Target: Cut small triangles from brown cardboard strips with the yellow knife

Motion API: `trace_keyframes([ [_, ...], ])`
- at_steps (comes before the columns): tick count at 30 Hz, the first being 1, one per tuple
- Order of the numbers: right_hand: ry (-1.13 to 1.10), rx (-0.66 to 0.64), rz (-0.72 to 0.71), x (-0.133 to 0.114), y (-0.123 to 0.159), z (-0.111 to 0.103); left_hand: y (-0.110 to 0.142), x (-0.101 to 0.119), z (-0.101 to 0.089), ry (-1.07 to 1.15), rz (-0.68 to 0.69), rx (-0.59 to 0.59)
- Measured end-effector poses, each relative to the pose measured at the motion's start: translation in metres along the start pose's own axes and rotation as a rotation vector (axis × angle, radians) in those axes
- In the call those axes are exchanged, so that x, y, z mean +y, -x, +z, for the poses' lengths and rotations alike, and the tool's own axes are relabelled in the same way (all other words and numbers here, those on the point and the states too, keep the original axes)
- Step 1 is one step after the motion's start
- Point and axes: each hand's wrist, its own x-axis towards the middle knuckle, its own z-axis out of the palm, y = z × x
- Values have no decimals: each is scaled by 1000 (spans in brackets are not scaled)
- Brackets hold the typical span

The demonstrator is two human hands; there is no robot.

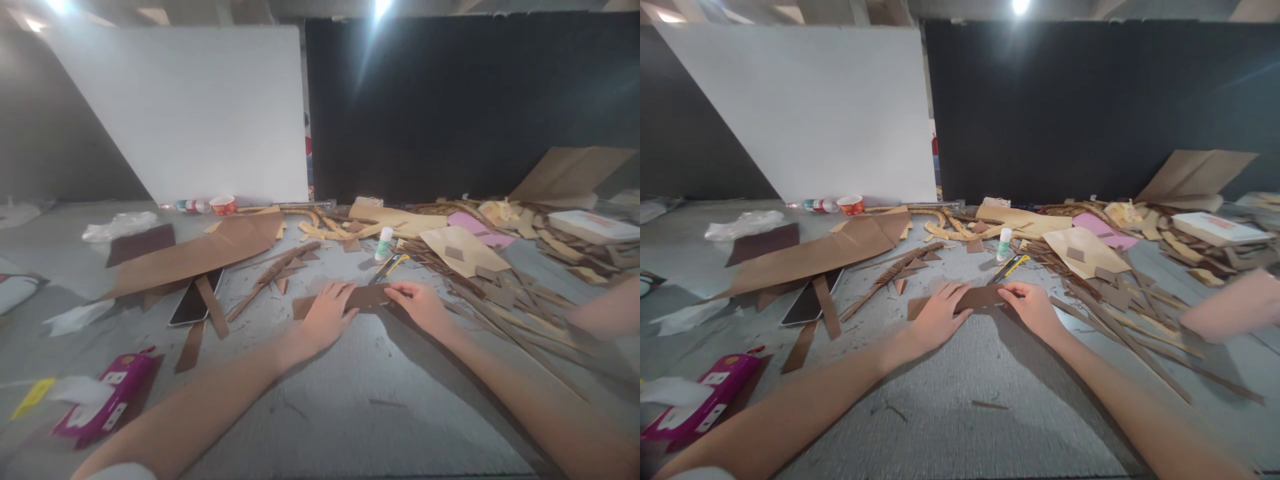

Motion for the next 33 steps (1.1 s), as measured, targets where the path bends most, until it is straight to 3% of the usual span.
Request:
trace_keyframes([
  [13,-9,27,7,-1,-1,1,-1,2,-1,-23,-82,-41],
  [33,14,2,6,0,-1,1,3,3,2,-53,-65,-15],
])
